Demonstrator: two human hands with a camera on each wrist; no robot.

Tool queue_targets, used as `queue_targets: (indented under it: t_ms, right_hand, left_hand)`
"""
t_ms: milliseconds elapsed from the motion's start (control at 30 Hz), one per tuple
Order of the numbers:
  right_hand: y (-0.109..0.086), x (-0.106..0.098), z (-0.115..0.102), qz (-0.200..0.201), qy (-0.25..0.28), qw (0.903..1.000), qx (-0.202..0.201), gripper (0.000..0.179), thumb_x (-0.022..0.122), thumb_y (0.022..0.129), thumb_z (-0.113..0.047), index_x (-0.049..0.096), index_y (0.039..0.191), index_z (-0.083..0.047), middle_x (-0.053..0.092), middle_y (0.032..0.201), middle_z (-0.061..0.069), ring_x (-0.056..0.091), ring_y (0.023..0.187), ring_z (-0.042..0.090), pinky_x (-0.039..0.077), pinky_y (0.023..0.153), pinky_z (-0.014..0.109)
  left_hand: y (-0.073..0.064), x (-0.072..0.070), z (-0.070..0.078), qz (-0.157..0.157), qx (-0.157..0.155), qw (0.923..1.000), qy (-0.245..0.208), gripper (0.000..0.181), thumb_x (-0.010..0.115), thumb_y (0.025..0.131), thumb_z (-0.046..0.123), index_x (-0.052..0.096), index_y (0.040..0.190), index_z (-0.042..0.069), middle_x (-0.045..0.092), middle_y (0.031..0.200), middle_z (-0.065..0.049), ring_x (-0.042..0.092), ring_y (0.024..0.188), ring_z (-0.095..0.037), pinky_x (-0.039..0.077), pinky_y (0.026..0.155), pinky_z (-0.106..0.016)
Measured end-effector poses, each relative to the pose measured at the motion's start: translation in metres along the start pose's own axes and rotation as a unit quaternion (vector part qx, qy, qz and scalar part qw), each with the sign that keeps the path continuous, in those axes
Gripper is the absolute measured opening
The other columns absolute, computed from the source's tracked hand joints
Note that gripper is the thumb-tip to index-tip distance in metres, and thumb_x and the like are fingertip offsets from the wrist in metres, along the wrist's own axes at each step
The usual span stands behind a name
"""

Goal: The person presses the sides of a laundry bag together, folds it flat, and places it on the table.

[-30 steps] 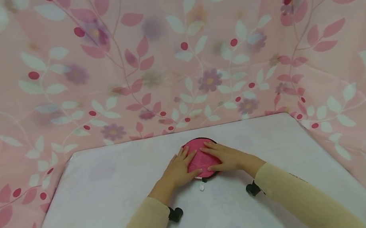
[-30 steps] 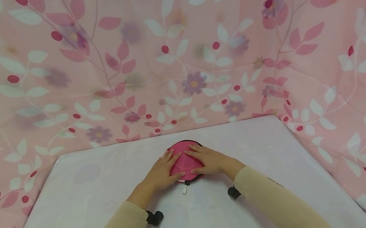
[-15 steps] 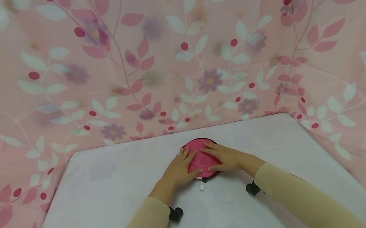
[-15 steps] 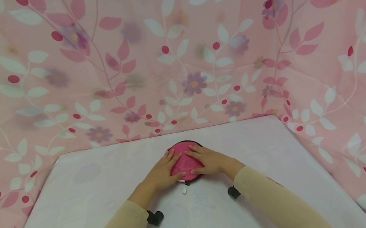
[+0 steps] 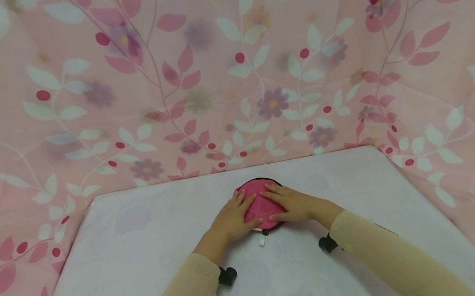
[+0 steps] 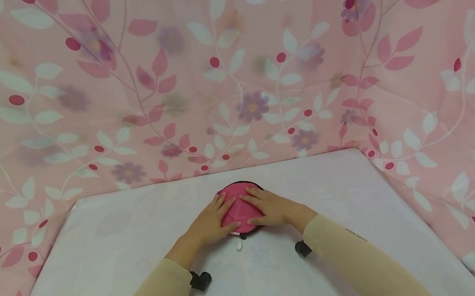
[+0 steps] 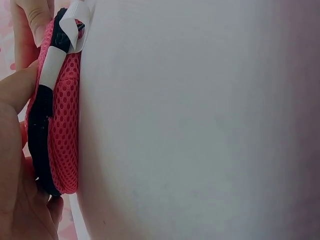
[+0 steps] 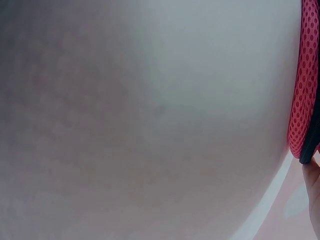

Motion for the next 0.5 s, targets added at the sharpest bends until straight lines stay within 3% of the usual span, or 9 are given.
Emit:
queue_targets:
  t_ms: [233,500]
  right_hand:
    - [0.0014,-0.0011,-0.0012,0.009,-0.008,0.9998,-0.018,0.081,0.055,0.095,-0.061,0.025,0.16,-0.023,0.016,0.167,0.009,0.015,0.152,0.031,0.024,0.118,0.053]
    - [0.0012,-0.0069,-0.0043,0.004,-0.009,0.9999,-0.004,0.081,0.059,0.095,-0.057,0.026,0.16,-0.023,0.017,0.167,0.009,0.015,0.152,0.03,0.025,0.118,0.052]
  left_hand:
    - [0.0012,0.0002,-0.0013,-0.002,-0.005,1.0,-0.002,0.078,0.052,0.096,0.061,0.03,0.159,0.021,0.018,0.166,-0.012,0.012,0.153,-0.032,0.018,0.121,-0.048]
    - [0.0003,-0.0035,0.0004,-0.003,-0.011,0.9997,-0.021,0.079,0.053,0.095,0.062,0.03,0.159,0.021,0.018,0.166,-0.011,0.011,0.153,-0.031,0.019,0.121,-0.047]
Point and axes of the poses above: each hand's wrist, its own y-axis towards the middle knuckle, its own x-axis out of the palm, z = x × y, the point moved 3 cm from there along y, towards the middle knuckle
